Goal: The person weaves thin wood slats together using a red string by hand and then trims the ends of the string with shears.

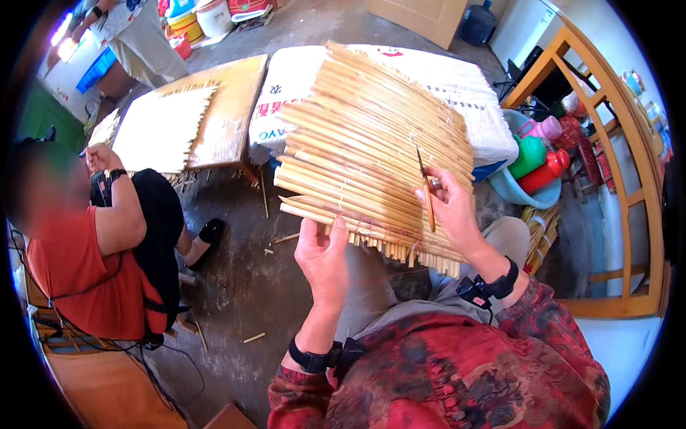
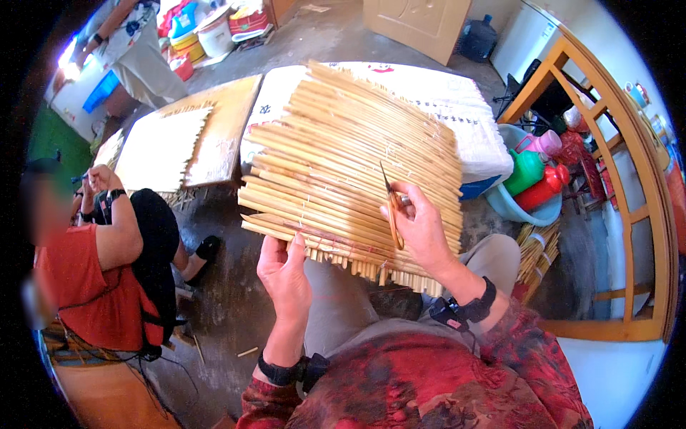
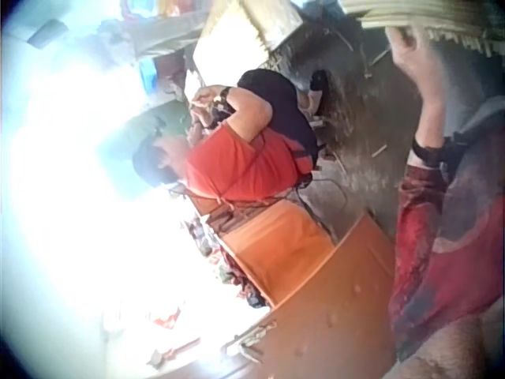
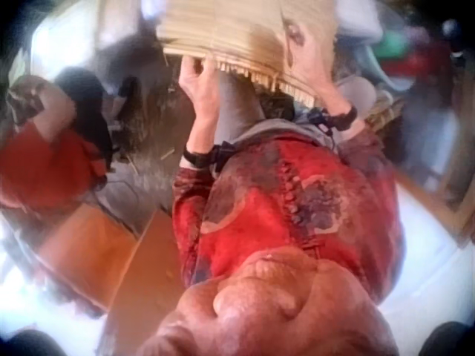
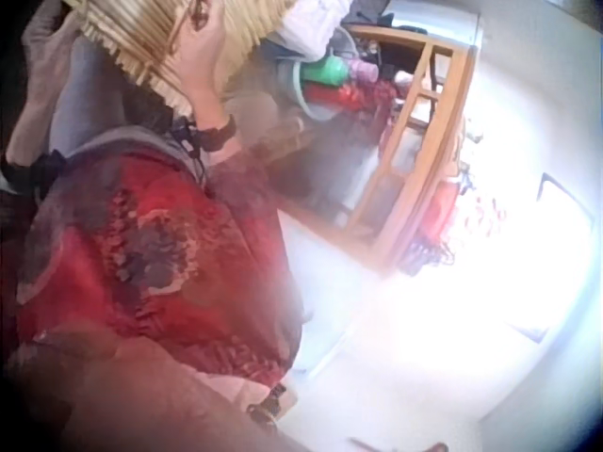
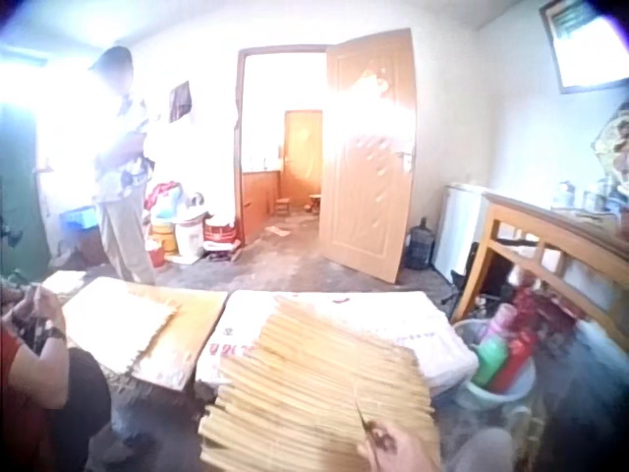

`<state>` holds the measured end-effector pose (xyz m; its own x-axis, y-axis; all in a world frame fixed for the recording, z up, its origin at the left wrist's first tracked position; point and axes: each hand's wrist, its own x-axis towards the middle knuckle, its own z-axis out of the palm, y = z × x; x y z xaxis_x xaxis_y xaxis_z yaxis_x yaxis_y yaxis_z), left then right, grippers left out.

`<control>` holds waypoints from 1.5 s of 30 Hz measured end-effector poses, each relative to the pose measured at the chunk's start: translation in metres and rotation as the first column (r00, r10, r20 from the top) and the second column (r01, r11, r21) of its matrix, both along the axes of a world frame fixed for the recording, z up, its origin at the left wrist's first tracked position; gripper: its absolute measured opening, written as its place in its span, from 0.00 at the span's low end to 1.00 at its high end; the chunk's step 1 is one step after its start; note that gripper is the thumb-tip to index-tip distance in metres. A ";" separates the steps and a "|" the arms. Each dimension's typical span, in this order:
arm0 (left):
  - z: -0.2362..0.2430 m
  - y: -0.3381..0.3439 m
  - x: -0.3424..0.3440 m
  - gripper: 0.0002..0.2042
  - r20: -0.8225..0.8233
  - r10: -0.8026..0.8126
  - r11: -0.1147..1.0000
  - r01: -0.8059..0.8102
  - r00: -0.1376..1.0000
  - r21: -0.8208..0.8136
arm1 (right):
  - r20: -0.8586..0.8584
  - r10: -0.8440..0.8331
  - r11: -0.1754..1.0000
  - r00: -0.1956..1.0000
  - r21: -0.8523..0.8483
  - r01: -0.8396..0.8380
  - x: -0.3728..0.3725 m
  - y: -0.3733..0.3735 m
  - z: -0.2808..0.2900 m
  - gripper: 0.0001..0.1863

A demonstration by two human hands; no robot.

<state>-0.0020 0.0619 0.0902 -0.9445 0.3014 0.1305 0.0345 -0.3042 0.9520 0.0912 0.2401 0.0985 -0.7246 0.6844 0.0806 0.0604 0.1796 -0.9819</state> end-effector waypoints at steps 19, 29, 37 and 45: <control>0.058 0.058 0.079 0.31 -0.794 -0.472 0.873 0.330 0.383 -0.360 | -0.086 -0.227 0.865 0.970 -0.476 0.160 0.156 0.000 -0.022 0.18; 0.014 0.046 0.095 0.17 -0.786 -0.533 0.841 0.301 0.314 -0.449 | 0.682 0.162 0.858 0.714 -0.455 0.240 0.260 -0.021 -0.080 0.19; 0.009 0.049 0.095 0.17 -0.798 -0.529 0.839 0.319 0.288 -0.441 | 0.624 0.039 0.565 0.781 0.630 -0.532 0.287 -0.017 -0.100 0.27; 0.005 0.048 0.098 0.17 -0.783 -0.522 0.843 0.346 0.339 -0.412 | 0.640 0.076 0.727 0.765 0.490 -0.482 0.293 -0.024 -0.085 0.26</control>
<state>0.0955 0.1102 0.0948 -0.1015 0.7296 0.6763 0.7390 -0.3998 0.5423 0.3842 0.2158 0.0134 -0.9184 0.3874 -0.0804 0.3796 0.8055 -0.4551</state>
